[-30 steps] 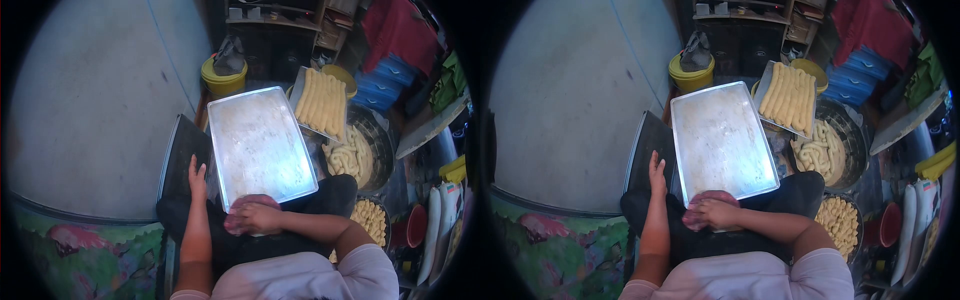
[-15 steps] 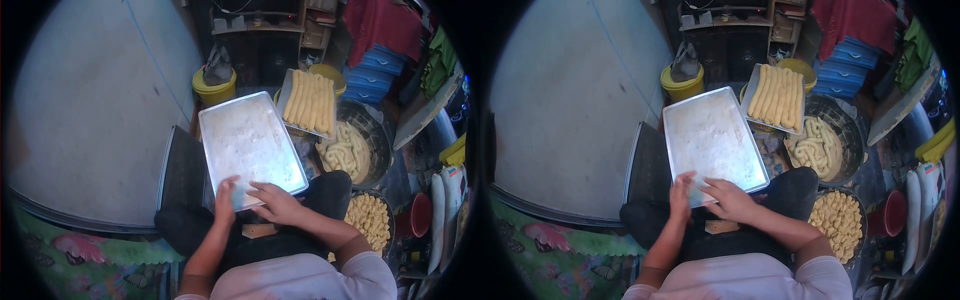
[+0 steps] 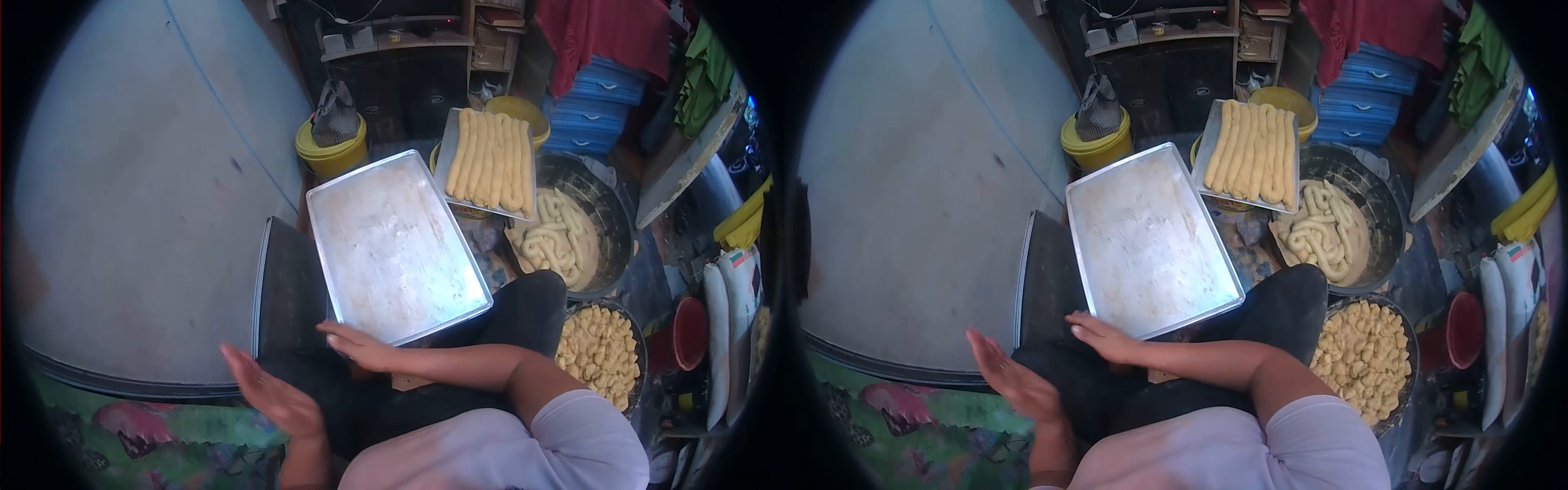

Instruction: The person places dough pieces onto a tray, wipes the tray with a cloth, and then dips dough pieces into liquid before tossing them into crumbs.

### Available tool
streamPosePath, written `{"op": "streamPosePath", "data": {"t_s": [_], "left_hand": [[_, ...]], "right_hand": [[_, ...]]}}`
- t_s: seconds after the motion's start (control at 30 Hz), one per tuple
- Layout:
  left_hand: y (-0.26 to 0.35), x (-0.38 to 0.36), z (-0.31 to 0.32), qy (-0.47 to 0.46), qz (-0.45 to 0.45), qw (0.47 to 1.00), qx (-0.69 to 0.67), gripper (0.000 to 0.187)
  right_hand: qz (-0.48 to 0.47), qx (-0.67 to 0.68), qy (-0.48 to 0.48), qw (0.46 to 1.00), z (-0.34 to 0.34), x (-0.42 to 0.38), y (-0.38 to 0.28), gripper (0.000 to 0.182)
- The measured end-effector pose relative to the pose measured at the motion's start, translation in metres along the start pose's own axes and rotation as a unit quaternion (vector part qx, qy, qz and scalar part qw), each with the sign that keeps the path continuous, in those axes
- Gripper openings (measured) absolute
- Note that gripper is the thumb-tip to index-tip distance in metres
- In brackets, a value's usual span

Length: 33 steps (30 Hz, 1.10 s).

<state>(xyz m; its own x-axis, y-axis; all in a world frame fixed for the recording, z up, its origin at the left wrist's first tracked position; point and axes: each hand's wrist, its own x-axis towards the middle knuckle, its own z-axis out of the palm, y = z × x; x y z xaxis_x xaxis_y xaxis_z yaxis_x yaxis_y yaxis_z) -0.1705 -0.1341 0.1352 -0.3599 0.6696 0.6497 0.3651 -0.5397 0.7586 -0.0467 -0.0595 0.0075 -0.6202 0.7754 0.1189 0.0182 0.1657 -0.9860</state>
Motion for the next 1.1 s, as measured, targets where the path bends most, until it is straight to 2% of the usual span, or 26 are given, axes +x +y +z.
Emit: {"op": "streamPosePath", "data": {"t_s": [0.03, 0.07, 0.1, 0.13, 0.17, 0.2, 0.23, 0.27, 0.33, 0.37, 0.43, 0.47, 0.53, 0.57, 0.6, 0.63, 0.67, 0.7, 0.77, 0.8, 0.83, 0.87, 0.93, 0.97, 1.03, 1.1], "left_hand": [[-0.009, -0.011, 0.006, -0.07, 0.204, 0.969, 0.12, 0.08], [-0.022, -0.018, 0.013, -0.136, 0.398, 0.877, 0.232, 0.081], [-0.035, -0.021, 0.018, -0.136, 0.399, 0.877, 0.231, 0.081], [-0.051, -0.025, 0.023, -0.168, 0.43, 0.863, 0.204, 0.079], [-0.071, -0.027, 0.026, -0.203, 0.461, 0.846, 0.177, 0.078], [-0.107, -0.033, 0.01, -0.224, 0.271, 0.865, 0.358, 0.075], [-0.139, -0.032, -0.015, -0.231, 0.06, 0.824, 0.514, 0.072], [-0.141, -0.01, -0.024, -0.265, -0.162, 0.828, 0.466, 0.068], [-0.165, -0.016, -0.032, -0.074, -0.302, 0.943, 0.118, 0.066], [-0.147, -0.007, -0.018, -0.012, -0.336, 0.937, -0.097, 0.067], [-0.123, -0.01, 0.017, -0.006, -0.407, 0.814, -0.414, 0.073], [-0.115, -0.02, 0.025, -0.22, -0.366, 0.661, -0.617, 0.077], [-0.067, 0.001, 0.036, -0.163, -0.361, 0.664, -0.634, 0.08], [-0.044, 0.013, 0.038, -0.103, -0.354, 0.667, -0.647, 0.083], [-0.042, 0.027, 0.028, -0.094, -0.287, 0.757, -0.579, 0.086], [-0.037, 0.033, 0.025, -0.058, -0.188, 0.86, -0.472, 0.086], [-0.038, 0.035, 0.032, -0.042, -0.093, 0.951, -0.293, 0.083], [-0.036, 0.034, 0.043, -0.024, 0.002, 0.995, -0.097, 0.08], [-0.059, 0.019, 0.074, -0.13, -0.009, 0.991, -0.045, 0.079], [-0.083, 0.001, 0.093, -0.153, -0.139, 0.969, -0.138, 0.074], [-0.112, -0.015, 0.11, -0.172, -0.265, 0.921, -0.229, 0.069], [-0.147, -0.025, 0.119, -0.173, -0.265, 0.92, -0.232, 0.069], [-0.192, -0.029, 0.122, -0.291, -0.149, 0.943, 0.059, 0.074], [-0.198, -0.033, 0.117, -0.292, -0.153, 0.942, 0.06, 0.074], [-0.178, -0.024, 0.107, -0.435, 0.003, 0.78, 0.45, 0.073], [-0.18, -0.018, 0.096, -0.447, -0.007, 0.771, 0.453, 0.074]], "right_hand": [[0.066, 0.254, -0.029, 0.965, 0.016, 0.01, -0.013, 0.06], [-0.271, 0.426, 0.04, 0.862, 0.069, 0.019, -0.02, 0.067], [-0.565, 0.53, 0.101, 0.624, 0.112, 0.021, -0.025, 0.074], [-0.565, 0.53, 0.102, 0.624, 0.098, 0.016, -0.039, 0.074], [-0.358, 0.541, 0.035, 0.76, 0.064, 0.012, -0.058, 0.076], [-0.128, 0.516, -0.036, 0.846, 0.02, 0.01, -0.078, 0.078], [0.114, 0.457, -0.104, 0.876, -0.012, 0.009, -0.092, 0.08], [0.032, 0.443, -0.158, 0.882, -0.028, 0.011, -0.099, 0.079], [-0.149, 0.2, -0.039, 0.968, -0.043, -0.003, -0.14, 0.075], [-0.231, 0.039, 0.045, 0.971, -0.042, -0.006, -0.145, 0.074], [-0.365, -0.116, 0.128, 0.915, -0.015, 0.002, -0.111, 0.064], [-0.376, -0.262, 0.061, 0.887, -0.013, 0.003, -0.097, 0.064], [-0.344, -0.388, 0.014, 0.855, -0.023, 0.009, -0.03, 0.063], [-0.109, -0.451, 0.029, 0.886, -0.051, 0.005, -0.052, 0.069], [-0.091, -0.541, 0.11, 0.829, -0.08, 0.011, -0.018, 0.071], [0.146, -0.533, 0.14, 0.822, -0.105, 0.006, 0.015, 0.072], [0.151, -0.488, 0.256, 0.821, -0.117, -0.005, 0.015, 0.071], [0.152, -0.489, 0.252, 0.821, -0.115, -0.006, 0.011, 0.071], [-0.032, -0.382, 0.259, 0.886, -0.099, -0.011, 0.005, 0.071], [-0.072, -0.348, 0.203, 0.912, -0.081, -0.013, 0.001, 0.068], [0.024, -0.308, 0.099, 0.946, -0.066, -0.008, -0.011, 0.068], [0.018, -0.35, 0.073, 0.934, -0.05, -0.021, 0.01, 0.068], [0.016, -0.389, 0.047, 0.92, -0.045, -0.039, 0.031, 0.068], [0.033, -0.423, 0.019, 0.905, -0.058, -0.054, 0.031, 0.068], [0.103, -0.46, 0.035, 0.881, -0.094, -0.085, 0.018, 0.067], [0.144, -0.578, 0.165, 0.786, -0.149, -0.122, 0.043, 0.069]]}}
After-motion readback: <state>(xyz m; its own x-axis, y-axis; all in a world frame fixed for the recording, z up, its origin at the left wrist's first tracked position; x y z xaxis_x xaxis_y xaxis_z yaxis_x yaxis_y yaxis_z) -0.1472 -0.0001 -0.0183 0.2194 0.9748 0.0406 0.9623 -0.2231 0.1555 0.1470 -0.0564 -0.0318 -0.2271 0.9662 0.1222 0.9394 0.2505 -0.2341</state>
